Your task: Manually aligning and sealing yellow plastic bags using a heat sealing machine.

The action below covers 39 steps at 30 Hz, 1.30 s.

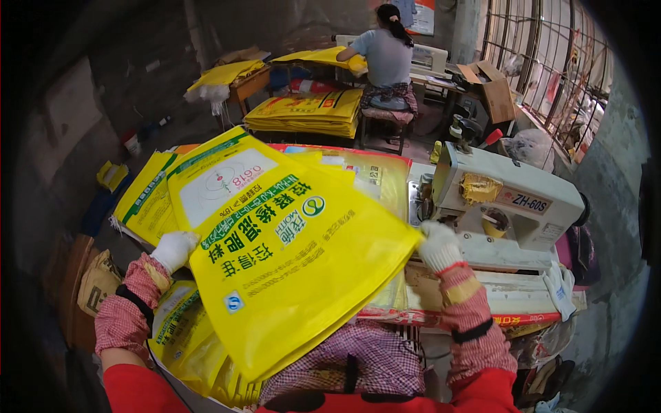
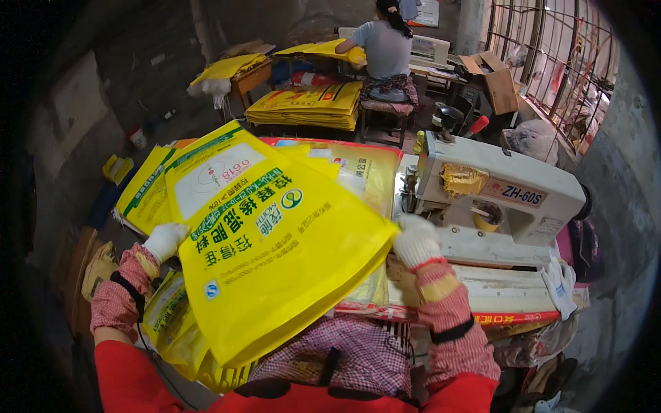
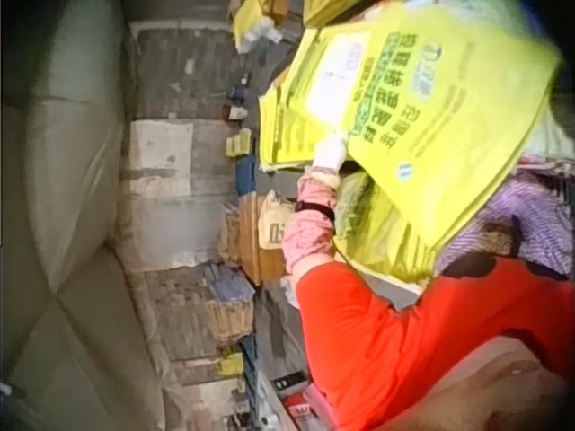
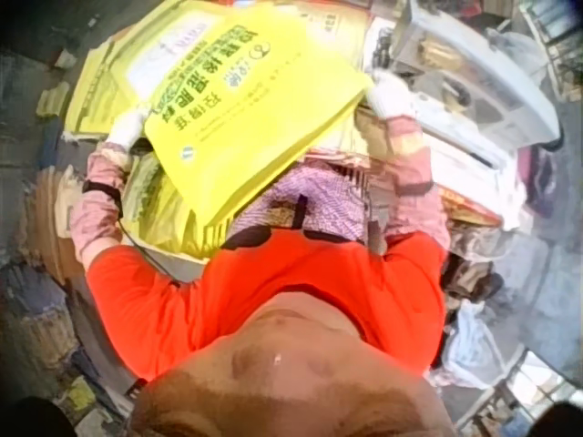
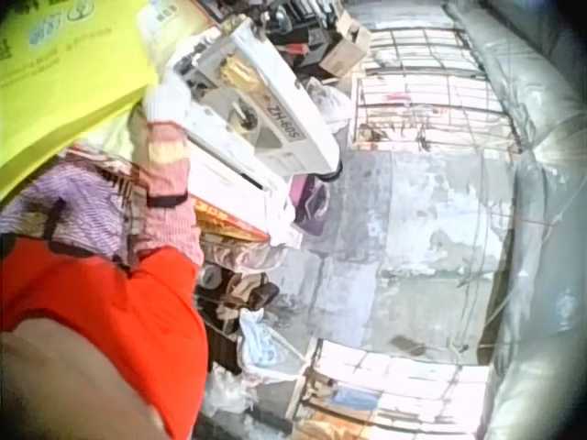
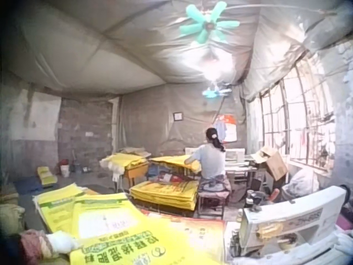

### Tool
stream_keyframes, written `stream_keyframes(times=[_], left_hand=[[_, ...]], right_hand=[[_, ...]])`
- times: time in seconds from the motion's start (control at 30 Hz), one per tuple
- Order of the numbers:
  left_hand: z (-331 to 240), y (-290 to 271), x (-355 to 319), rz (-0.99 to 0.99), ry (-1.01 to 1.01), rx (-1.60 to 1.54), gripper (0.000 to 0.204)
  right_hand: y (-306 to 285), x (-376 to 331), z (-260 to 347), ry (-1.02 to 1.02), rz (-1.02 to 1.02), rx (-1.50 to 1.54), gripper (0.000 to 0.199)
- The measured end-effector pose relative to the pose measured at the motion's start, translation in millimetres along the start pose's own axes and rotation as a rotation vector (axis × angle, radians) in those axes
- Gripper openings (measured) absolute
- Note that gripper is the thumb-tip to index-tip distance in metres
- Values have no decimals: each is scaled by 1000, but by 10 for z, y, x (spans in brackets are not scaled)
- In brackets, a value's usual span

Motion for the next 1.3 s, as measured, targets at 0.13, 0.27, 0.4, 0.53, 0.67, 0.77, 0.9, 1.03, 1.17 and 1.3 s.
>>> stream_keyframes(times=[0.13,0.27,0.4,0.53,0.67,0.77,0.9,1.03,1.17,1.3], left_hand=[[94,35,33,55,33,110,17],[-313,-287,-302,-180,147,-327,29],[-1215,-665,-974,-202,98,-631,50],[-1554,-324,-1550,-389,68,-699,58],[-1138,658,-2143,-719,-422,-1340,60],[-1473,1020,-2160,-467,-535,-1709,53],[-1900,824,-1935,-223,-359,-2034,46],[-1744,635,-1914,-429,-227,-1974,45],[-1386,-9,-1867,-415,-161,-1974,38],[-749,-540,-2024,-623,-213,-2012,28]], right_hand=[[158,-418,85,-396,313,346,42],[-409,-377,384,-493,212,459,56],[-150,-311,755,-544,322,387,53],[749,-427,666,-512,502,239,47],[1163,-396,388,-345,482,569,43],[1171,-475,323,-197,528,1049,38],[1052,-481,224,-207,333,700,37],[950,-616,308,-273,176,494,38],[1243,-375,424,-231,290,553,39],[1213,-106,1542,-485,210,188,39]])
Point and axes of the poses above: each hand's wrist, its own x-axis towards the middle knuckle, its own y-axis out of the palm, z = x × y, the point moved 10 cm from there along x, towards the middle knuckle, and after that the axes turned 12 degrees about -x, right-handed, at the moved point
